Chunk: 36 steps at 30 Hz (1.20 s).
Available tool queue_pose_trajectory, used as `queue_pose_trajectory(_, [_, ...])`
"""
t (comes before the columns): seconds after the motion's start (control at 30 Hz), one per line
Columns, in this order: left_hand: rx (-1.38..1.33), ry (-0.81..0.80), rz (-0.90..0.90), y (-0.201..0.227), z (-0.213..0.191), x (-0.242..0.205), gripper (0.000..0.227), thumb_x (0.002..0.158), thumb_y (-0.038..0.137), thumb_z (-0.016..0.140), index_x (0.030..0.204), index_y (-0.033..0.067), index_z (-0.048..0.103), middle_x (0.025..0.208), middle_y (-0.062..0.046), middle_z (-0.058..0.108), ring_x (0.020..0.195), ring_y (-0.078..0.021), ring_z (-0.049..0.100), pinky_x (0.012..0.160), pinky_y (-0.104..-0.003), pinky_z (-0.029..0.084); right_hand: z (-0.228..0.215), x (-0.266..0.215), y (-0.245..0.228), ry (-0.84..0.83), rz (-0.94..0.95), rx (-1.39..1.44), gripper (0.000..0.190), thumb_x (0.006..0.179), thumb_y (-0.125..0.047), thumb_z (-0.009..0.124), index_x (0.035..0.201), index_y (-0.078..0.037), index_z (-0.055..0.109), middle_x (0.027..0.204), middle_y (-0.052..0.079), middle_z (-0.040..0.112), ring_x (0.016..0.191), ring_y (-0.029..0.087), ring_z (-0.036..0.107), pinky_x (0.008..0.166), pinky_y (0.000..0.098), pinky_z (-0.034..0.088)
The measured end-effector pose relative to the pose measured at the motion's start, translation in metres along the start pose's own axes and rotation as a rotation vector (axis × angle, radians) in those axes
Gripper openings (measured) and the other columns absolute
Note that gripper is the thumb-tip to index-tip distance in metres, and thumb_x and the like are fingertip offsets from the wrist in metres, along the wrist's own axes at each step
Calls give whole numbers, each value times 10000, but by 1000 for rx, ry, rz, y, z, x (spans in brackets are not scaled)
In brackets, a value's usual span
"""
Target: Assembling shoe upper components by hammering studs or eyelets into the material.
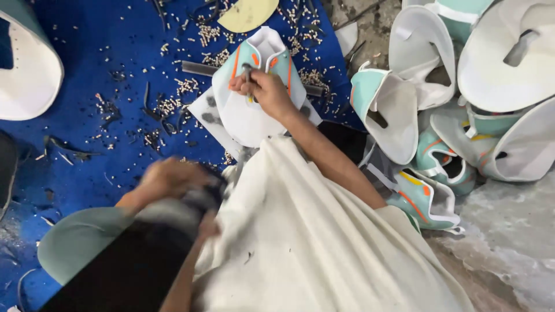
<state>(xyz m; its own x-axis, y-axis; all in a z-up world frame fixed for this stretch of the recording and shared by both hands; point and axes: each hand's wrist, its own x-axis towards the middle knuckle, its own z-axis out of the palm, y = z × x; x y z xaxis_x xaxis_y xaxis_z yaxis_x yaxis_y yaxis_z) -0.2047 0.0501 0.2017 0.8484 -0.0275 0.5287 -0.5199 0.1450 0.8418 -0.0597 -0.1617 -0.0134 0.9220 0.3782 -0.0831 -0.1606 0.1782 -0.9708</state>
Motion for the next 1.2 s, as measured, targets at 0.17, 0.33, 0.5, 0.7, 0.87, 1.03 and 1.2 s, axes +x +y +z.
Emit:
queue_pose_trajectory(0.17, [701,3,-627,-80,1,-70,450,780,248,842,1102,-4,653,906,-83,715,792,-186,716,751,-346,566,13,-9,-21,28,-14,-648,178,966,-79,679,1083,55,686,1033,166,764,937,245,751,828,350,582])
queue_pose_trajectory(0.33, [635,67,-680,-43,3,-62,395,797,252,831,1061,15,658,866,-41,719,756,-143,681,722,-327,575,-13,17,47,128,124,44,117,1030,-82,604,1045,30,635,1052,157,748,964,243,759,867,359,637])
queue_pose_trajectory(0.5, [660,20,-679,-70,1,-61,446,784,264,837,1092,0,652,865,-46,707,760,-144,689,715,-323,563,-10,16,24,157,29,137,84,1048,-24,550,1029,37,605,1110,164,755,1001,235,765,869,336,634])
queue_pose_trajectory(0.7, [712,-11,-677,-83,-5,-57,498,771,275,843,1124,-15,646,863,-51,696,765,-145,697,709,-318,551,-15,18,44,132,-216,-315,115,1010,16,597,1103,62,648,1080,170,754,994,206,735,892,339,623])
queue_pose_trajectory(0.87, [364,219,-524,-4,11,-11,462,768,217,820,1120,44,576,930,-41,663,733,-129,612,686,-307,540,-27,38,26,236,14,115,178,1063,-122,564,1085,40,633,1033,150,765,912,206,769,839,354,644])
queue_pose_trajectory(1.03, [397,120,-419,-74,1,-32,427,742,171,801,1103,52,607,946,-43,675,762,-144,656,703,-315,550,-16,23,22,202,-181,-245,178,1064,-115,615,1134,45,649,1063,151,764,981,221,760,889,361,639])
queue_pose_trajectory(1.2, [811,-28,-738,-92,-5,-49,420,795,229,900,1064,16,659,875,-69,703,779,-157,686,707,-317,543,-24,35,23,233,-198,-471,214,1047,-120,643,1179,44,685,1038,158,777,947,239,755,835,351,620])
